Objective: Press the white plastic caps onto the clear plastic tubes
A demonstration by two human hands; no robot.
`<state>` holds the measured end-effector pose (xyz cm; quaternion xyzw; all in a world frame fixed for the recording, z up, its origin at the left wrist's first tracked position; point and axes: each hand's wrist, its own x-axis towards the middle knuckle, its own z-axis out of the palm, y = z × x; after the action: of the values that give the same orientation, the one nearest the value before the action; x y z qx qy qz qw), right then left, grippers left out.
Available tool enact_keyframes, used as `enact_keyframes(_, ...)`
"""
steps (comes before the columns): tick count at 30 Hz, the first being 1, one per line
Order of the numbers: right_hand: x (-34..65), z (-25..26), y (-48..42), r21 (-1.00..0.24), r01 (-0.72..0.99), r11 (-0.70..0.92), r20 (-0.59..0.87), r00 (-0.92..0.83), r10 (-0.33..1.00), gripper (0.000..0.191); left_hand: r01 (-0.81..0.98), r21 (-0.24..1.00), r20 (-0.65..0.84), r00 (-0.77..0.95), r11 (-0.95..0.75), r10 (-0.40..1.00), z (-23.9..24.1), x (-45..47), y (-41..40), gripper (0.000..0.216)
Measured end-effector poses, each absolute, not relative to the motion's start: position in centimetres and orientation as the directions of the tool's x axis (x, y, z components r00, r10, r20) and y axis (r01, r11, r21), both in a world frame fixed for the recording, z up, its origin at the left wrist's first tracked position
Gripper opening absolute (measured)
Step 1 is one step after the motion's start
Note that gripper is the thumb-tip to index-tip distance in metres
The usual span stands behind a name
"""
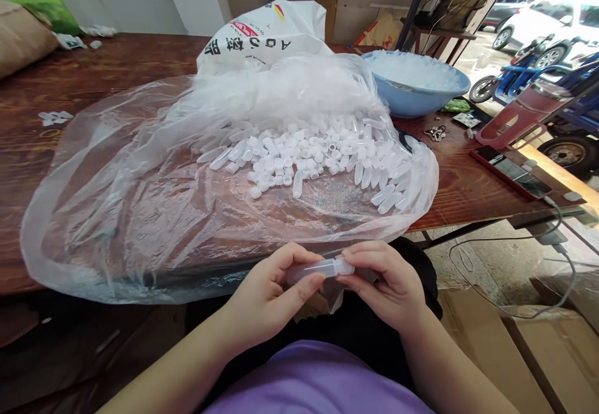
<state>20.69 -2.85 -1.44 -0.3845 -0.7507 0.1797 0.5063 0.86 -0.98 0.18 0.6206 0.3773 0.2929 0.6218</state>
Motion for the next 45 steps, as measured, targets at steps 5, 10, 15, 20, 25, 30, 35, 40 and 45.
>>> enact_keyframes(5,21.2,-0.4,-4.2,-0.557,0.343,0.757,0.585,-0.485,0.65,0.026,0.23,0.94,-0.34,0.661,0.25,0.669,1.2,-0.5,-1.1,0.025)
enact_keyframes(10,20.7,-1.4,-4.8,-0.722,0.414,0.554,0.382,-0.429,0.818,0.02,0.318,0.911,-0.41,0.623,0.263,0.667,0.0,-0.6,-2.0,0.028)
enact_keyframes(15,19.4,-3.6,-5.0,-0.933,0.326,-0.155,-0.253,-0.285,0.925,0.053,0.39,0.914,-0.356,0.647,0.109,0.674,-1.0,-0.3,-2.6,0.022)
enact_keyframes(20,19.7,-4.8,-5.4,-0.796,0.552,0.247,0.136,-0.234,0.963,0.044,0.405,0.911,-0.342,0.636,0.078,0.692,-1.1,-0.2,-2.5,0.024)
enact_keyframes(25,19.7,-5.2,-5.6,-0.628,0.561,0.54,0.314,-0.452,0.835,0.052,0.427,0.901,-0.377,0.694,0.07,0.613,-1.3,-0.3,-2.7,0.025)
enact_keyframes(30,19.0,-5.2,-5.1,-0.602,0.533,0.594,0.421,-0.42,0.804,0.05,0.415,0.905,-0.38,0.696,0.09,0.61,-1.5,-0.2,-2.9,0.027)
enact_keyframes(35,18.2,-4.6,-4.5,-0.867,0.386,0.315,0.186,-0.336,0.923,0.046,0.366,0.931,-0.287,0.738,-0.004,0.611,-2.2,-0.3,-2.9,0.026)
enact_keyframes(40,17.0,-4.4,-4.0,-0.85,0.023,-0.526,-0.494,-0.38,0.782,0.048,0.441,0.848,-0.147,0.728,-0.293,0.669,-3.2,0.0,-2.7,0.021)
enact_keyframes(45,17.8,-6.2,-3.5,-0.856,0.122,-0.502,-0.516,-0.235,0.824,0.048,0.573,0.668,-0.168,0.737,-0.474,0.655,-4.0,1.6,-1.8,0.019)
